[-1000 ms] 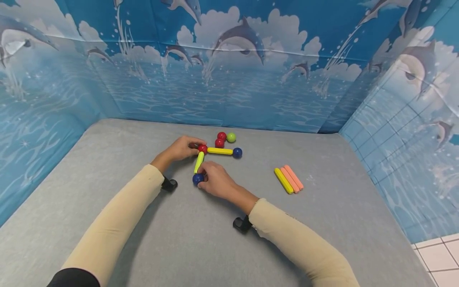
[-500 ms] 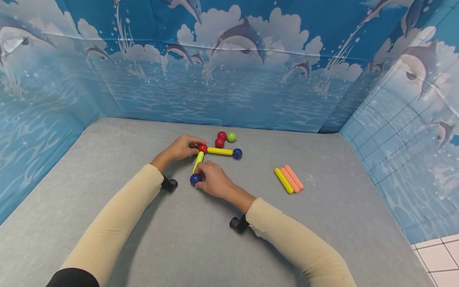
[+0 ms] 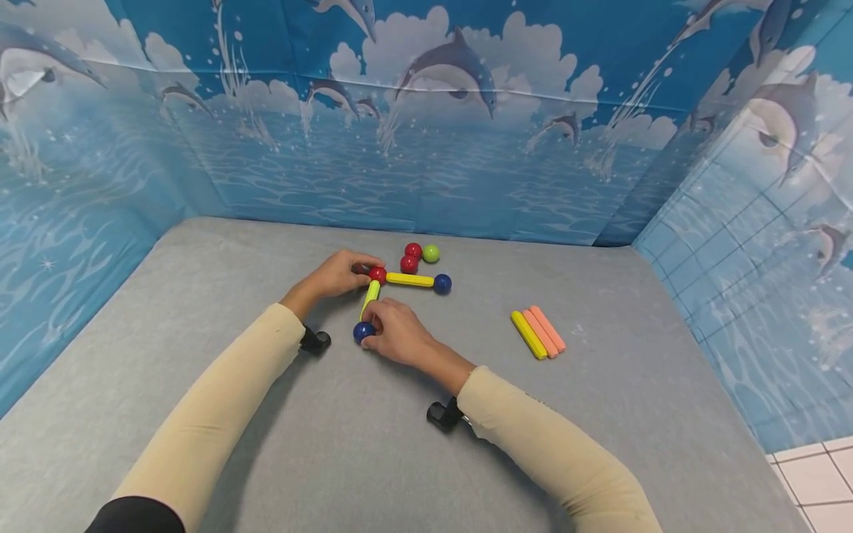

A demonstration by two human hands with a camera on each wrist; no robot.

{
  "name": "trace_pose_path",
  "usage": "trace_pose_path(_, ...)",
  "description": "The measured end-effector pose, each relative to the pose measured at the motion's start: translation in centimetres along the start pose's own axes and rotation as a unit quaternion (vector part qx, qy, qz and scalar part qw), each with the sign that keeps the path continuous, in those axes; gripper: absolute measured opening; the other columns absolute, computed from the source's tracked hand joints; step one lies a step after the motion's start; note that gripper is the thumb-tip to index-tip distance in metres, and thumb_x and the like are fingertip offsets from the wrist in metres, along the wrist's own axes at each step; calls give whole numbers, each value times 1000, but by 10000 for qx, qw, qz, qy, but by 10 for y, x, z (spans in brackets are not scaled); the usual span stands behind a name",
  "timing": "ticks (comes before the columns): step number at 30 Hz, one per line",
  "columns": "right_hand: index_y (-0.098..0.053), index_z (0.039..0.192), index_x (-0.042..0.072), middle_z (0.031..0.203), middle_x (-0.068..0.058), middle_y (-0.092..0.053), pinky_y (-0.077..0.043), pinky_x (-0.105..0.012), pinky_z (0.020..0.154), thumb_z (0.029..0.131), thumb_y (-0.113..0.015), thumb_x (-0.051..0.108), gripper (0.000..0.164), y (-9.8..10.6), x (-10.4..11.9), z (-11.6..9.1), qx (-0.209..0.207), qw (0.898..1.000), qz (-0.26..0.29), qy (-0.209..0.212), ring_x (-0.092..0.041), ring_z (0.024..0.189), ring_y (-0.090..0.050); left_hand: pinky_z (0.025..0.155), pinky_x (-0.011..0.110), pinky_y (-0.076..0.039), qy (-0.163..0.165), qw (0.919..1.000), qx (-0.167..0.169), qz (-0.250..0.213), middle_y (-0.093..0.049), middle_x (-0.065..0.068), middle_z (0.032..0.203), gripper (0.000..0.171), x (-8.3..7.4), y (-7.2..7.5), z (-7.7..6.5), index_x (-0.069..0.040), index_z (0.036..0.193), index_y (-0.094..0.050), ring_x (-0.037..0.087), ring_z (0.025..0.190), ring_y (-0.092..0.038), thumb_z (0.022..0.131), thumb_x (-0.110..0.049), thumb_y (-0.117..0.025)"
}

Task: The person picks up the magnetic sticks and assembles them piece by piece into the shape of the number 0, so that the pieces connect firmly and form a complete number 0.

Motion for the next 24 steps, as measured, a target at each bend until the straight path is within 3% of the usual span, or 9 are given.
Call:
trace_pose_path(5, -67, 107, 8, 87, -5, -60, -43, -24, 68, 83, -81, 16, 29, -1, -1, 1, 64, 10000, -11, 11, -13, 76, -52, 79, 31, -51, -42, 10000, 2, 33, -62, 7, 137, 40, -1, 0, 0, -19, 134, -64, 28, 113, -60, 96, -7, -61)
trace_pose_path(11, -67, 106, 7, 95, -6, -64, -50, -25, 75, 84, -80, 17, 28, -1, -2, 1, 115, 9999, 58, -68, -14, 83, -58, 90, 38, -54, -36, 10000, -12, 57, -63, 9, 135, 39, 0, -1, 2, -19, 133, -65, 28, 114, -60, 95, -7, -62)
trace_pose_path(24, -65, 107, 6, 97, -7, -65, -52, -26, 77, 84, -80, 17, 29, -4, -7, 2, 163, 9993, 252, -218, -14, 84, -60, 86, 36, -53, -55, 9999, -33, 90, -63, 9, 134, 40, 0, -3, 2, -18, 134, -64, 28, 111, -60, 96, -8, -62)
Point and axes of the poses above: each hand's wrist, its own z-axis towards the middle knuckle, its own y-axis out of the back of the hand, x = y × z, the point moved 7 cm from there along z, towards the middle knuckle
